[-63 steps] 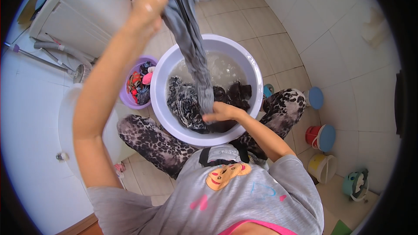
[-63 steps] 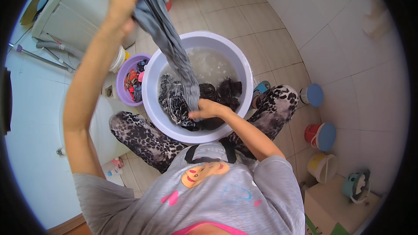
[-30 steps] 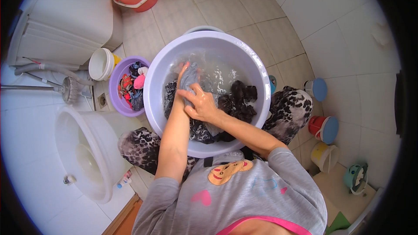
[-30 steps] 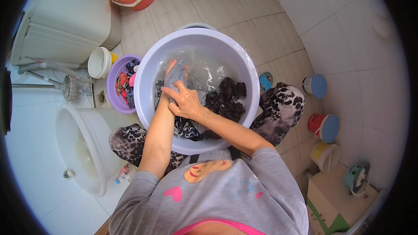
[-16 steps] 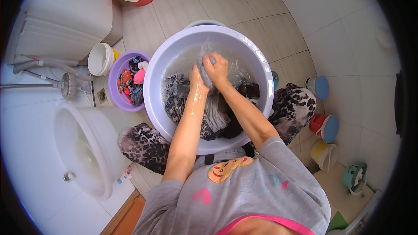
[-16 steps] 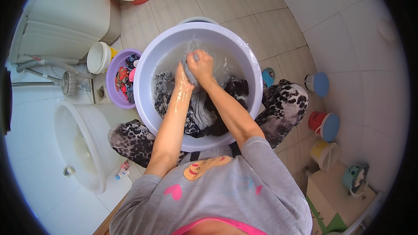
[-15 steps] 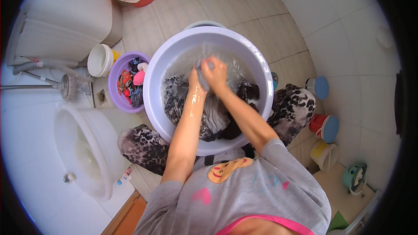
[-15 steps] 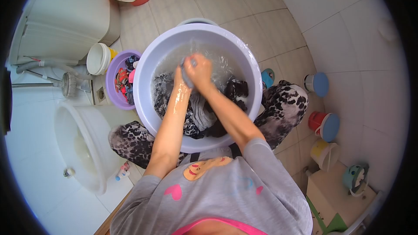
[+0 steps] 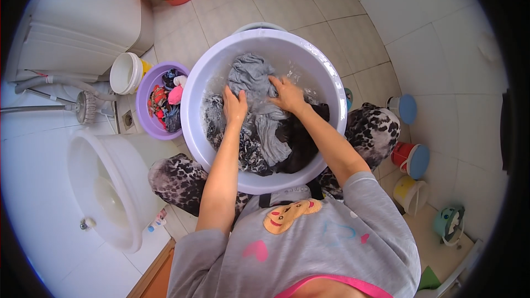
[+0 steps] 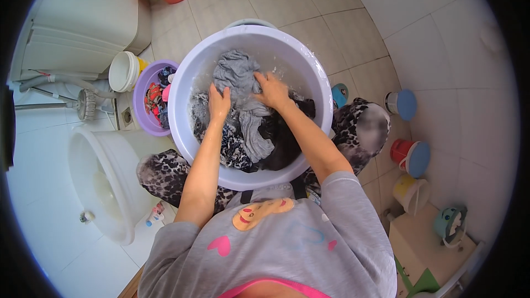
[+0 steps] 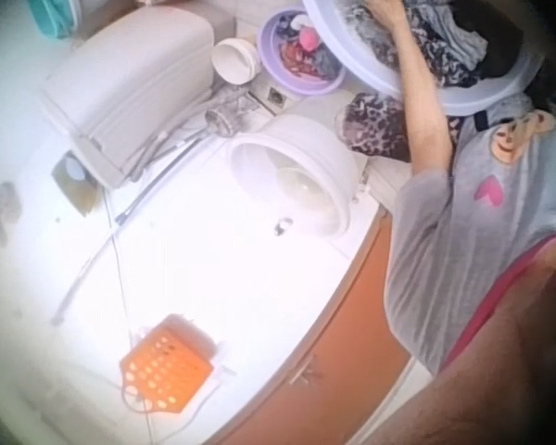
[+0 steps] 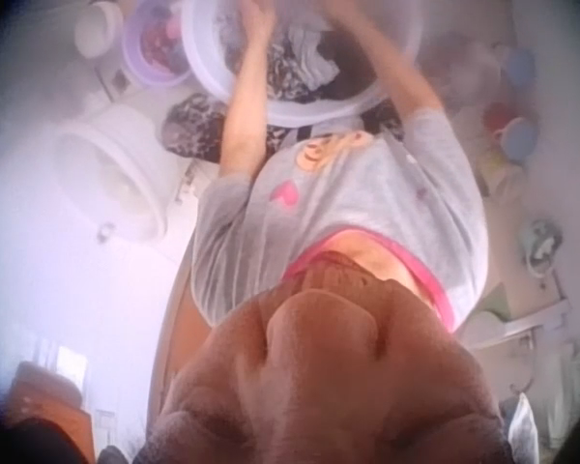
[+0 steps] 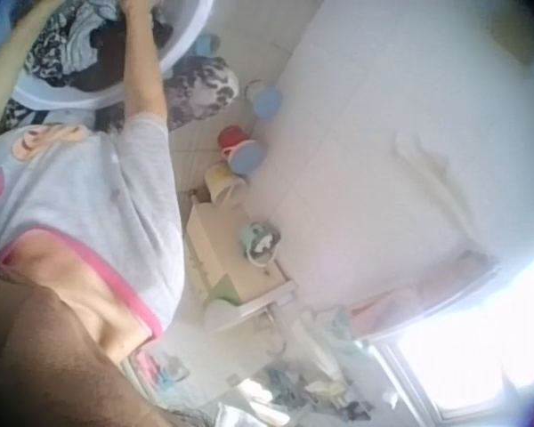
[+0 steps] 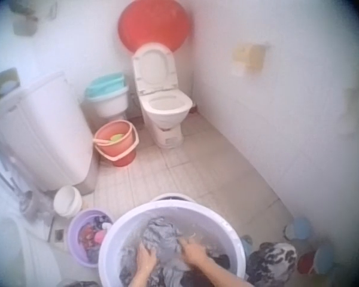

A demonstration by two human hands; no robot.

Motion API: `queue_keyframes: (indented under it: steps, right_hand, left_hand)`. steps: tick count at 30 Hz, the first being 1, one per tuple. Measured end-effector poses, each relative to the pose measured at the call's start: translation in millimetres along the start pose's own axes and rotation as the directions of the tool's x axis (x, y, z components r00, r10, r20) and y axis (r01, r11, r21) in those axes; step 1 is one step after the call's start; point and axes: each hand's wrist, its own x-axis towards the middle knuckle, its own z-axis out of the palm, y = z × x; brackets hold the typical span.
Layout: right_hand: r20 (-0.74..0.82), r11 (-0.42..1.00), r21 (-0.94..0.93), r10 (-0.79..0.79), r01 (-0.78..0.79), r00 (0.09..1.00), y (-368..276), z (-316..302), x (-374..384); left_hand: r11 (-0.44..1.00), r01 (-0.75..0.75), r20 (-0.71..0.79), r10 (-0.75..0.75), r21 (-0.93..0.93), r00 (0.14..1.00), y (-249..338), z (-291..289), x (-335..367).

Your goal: The person washes dark-colored clothes in a white bucket of soapy water using a pink brush and by rubbing the fabric together by hand.

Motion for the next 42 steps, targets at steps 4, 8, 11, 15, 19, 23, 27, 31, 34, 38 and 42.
queue_keyframes:
  steps: [4, 8, 11, 15, 19, 23, 27, 31, 34, 38, 42]
  right_hand:
    - [-0.155, 0.969, -0.081, 0.217, -0.232, 0.964, 5.2, 4.0, -8.2]
    - [-0.087, 0.949, 0.002, 0.314, -0.315, 0.946, -3.8, 5.8, -20.2]
    - [-0.104, 0.940, 0.055, 0.342, -0.338, 0.934, -1.5, 0.9, -33.7]
    - [-0.082, 0.920, 0.121, 0.384, -0.373, 0.920, 1.2, 1.9, -41.9]
    - [-0.094, 0.930, 0.061, 0.368, -0.363, 0.925, 2.7, 5.8, -39.8]
    - [0.073, 0.916, 0.066, 0.391, -0.395, 0.918, -3.9, -12.2, -32.2]
    - [0.002, 0.932, 0.290, 0.229, -0.219, 0.974, 14.1, -11.9, -14.1]
    - [0.152, 0.669, 0.705, 0.182, -0.236, 0.971, 10.9, -17.5, 5.6]
    - [0.283, 0.346, 0.827, 0.424, -0.443, 0.860, 16.4, -13.0, 12.4]
    - [-0.344, 0.866, 0.501, 0.184, 0.014, 0.921, 11.5, 7.7, -0.3]
    - [0.158, 0.929, 0.370, -0.038, -0.024, 0.987, 47.4, 2.2, 5.1]
  left_hand:
    - [0.971, 0.173, 0.387, -0.225, 0.164, 0.894, 5.2, -10.9, -15.8]
    - [0.980, 0.126, 0.409, -0.178, 0.151, 0.895, -12.4, -9.8, -35.3]
    - [0.915, 0.223, 0.465, -0.367, 0.336, 0.806, -3.3, -14.6, -43.3]
    - [0.917, 0.249, 0.380, -0.360, 0.311, 0.852, -0.3, -12.9, -59.4]
    - [0.920, 0.234, 0.326, -0.337, 0.315, 0.883, 5.3, -15.3, -57.2]
    - [0.978, 0.165, 0.205, -0.189, 0.128, 0.960, 11.4, -18.5, -55.2]
    - [1.000, -0.013, 0.026, 0.012, 0.016, 1.000, 20.6, -14.3, -42.0]
    - [0.982, -0.086, -0.147, 0.061, -0.169, 0.987, 46.2, -22.2, -16.0]
    - [0.426, 0.435, 0.266, -0.400, -0.793, 0.877, 47.9, -27.6, 11.3]
    - [0.281, 0.463, 0.306, -0.460, -0.840, 0.834, 50.0, -28.9, 20.6]
    - [0.363, 0.578, 0.382, -0.485, -0.731, 0.787, 41.1, -21.0, 16.8]
